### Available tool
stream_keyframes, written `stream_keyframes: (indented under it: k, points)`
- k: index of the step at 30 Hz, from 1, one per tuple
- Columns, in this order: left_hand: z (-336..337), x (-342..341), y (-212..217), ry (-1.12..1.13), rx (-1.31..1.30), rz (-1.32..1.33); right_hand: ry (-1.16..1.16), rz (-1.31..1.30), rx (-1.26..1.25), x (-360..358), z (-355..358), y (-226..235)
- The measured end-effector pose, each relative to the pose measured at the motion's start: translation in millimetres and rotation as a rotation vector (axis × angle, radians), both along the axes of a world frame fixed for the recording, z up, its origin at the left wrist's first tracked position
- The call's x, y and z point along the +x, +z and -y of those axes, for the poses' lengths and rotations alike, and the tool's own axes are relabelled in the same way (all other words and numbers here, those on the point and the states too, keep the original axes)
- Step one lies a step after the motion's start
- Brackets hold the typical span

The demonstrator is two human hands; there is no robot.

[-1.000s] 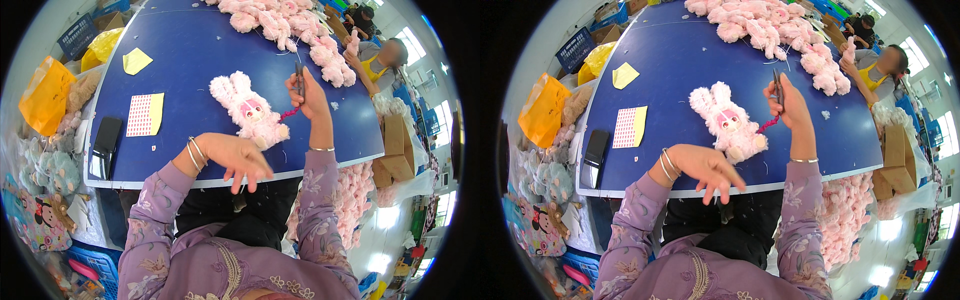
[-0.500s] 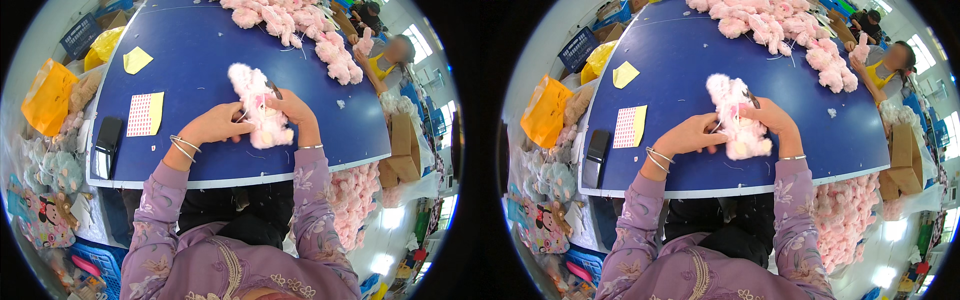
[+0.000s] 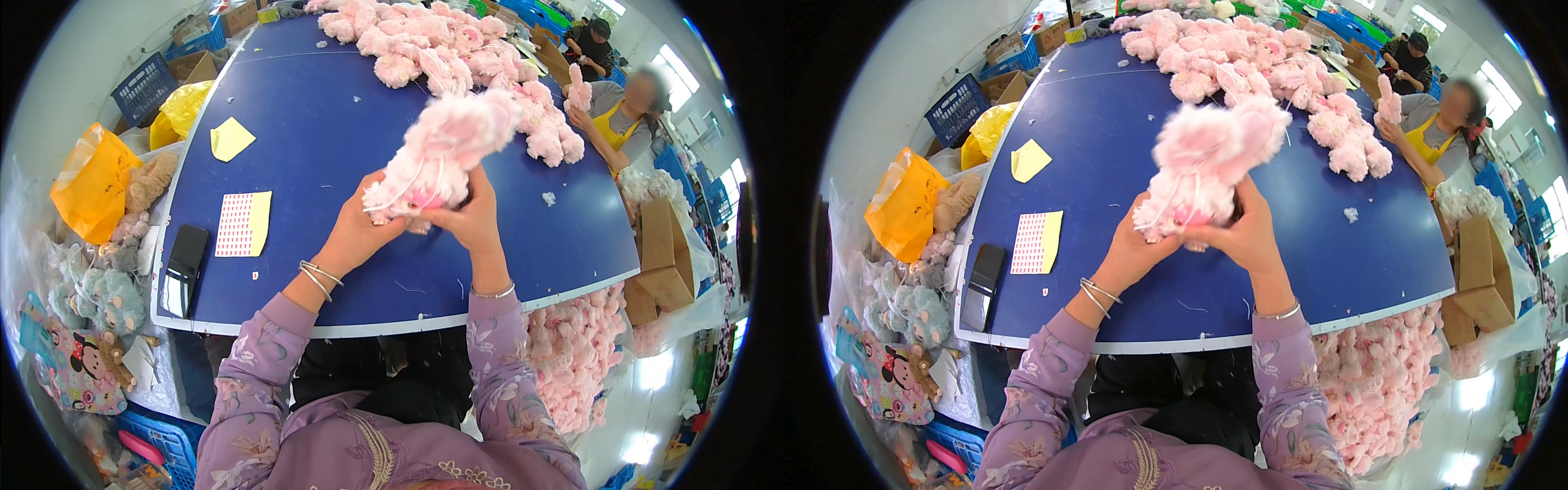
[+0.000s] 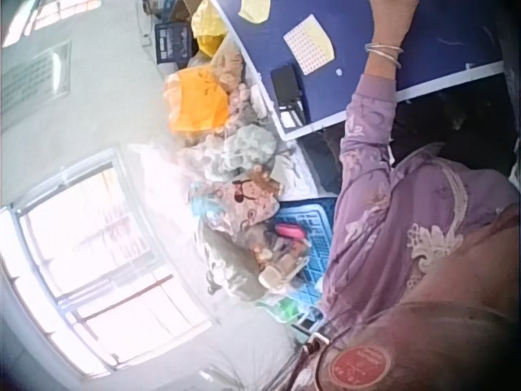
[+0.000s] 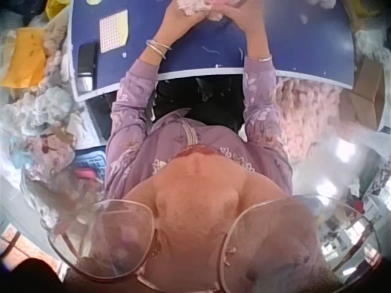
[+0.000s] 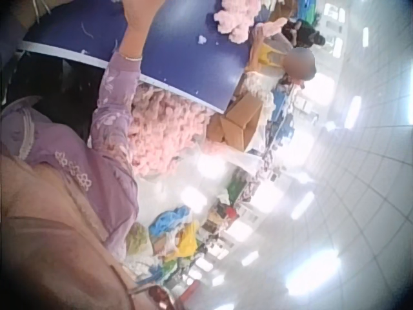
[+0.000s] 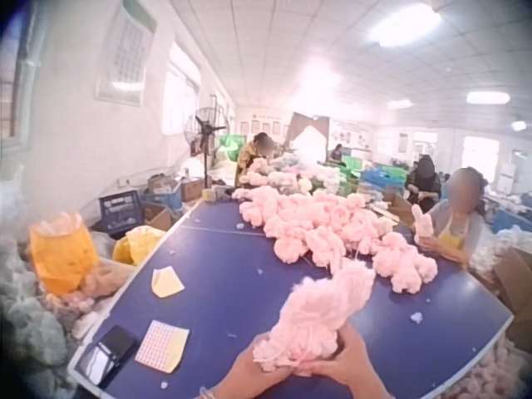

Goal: The person uses scissors to trim loose threads and excess fabric from pink stuffed bunny toys on a blue table. They repeatedly pick up each toy, snip protruding threads, and place the finished items into a nearby pile.

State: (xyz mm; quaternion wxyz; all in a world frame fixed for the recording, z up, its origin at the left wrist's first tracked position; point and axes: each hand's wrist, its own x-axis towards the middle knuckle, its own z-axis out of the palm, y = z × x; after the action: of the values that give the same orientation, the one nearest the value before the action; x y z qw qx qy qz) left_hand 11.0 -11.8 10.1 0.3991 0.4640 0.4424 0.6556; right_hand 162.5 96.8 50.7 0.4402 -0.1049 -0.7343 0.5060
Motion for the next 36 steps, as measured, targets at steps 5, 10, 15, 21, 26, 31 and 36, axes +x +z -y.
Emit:
stream_keyframes:
  k: [5,10,15,21,26,31,36]
  points:
    - [-8.2,-3.2,-9.7,0.177,-0.014,-0.044,-0.047,0.123,-0.401,-2.0,-23.0,-21.4]
    - [-8.6,-14.1,-10.8,0.285,-0.029,-0.165,-0.24,-0.038,-0.199,-2.9,-33.7,-37.8]
    - [2.4,-9.2,-2.5,0.445,0.094,-0.474,-0.428,-0.026,-0.024,-7.4,-36.3,-54.3]
    - [5.9,-21.1,-5.2,0.381,0.072,-0.228,-0.443,0.301,-0.025,-16.2,-37.7,-74.3]
    - [5.0,-23.4,-5.2,0.23,-0.089,0.025,-0.366,0.152,-0.312,-13.3,-41.7,-76.3]
    - [2.1,-19.7,1.8,0.222,-0.139,0.099,-0.169,0.168,-0.511,-14.1,-17.6,-46.1]
    - [1.4,-18.6,-3.4,0.204,-0.157,0.059,-0.042,0.216,-0.465,-20.1,-0.9,-50.2]
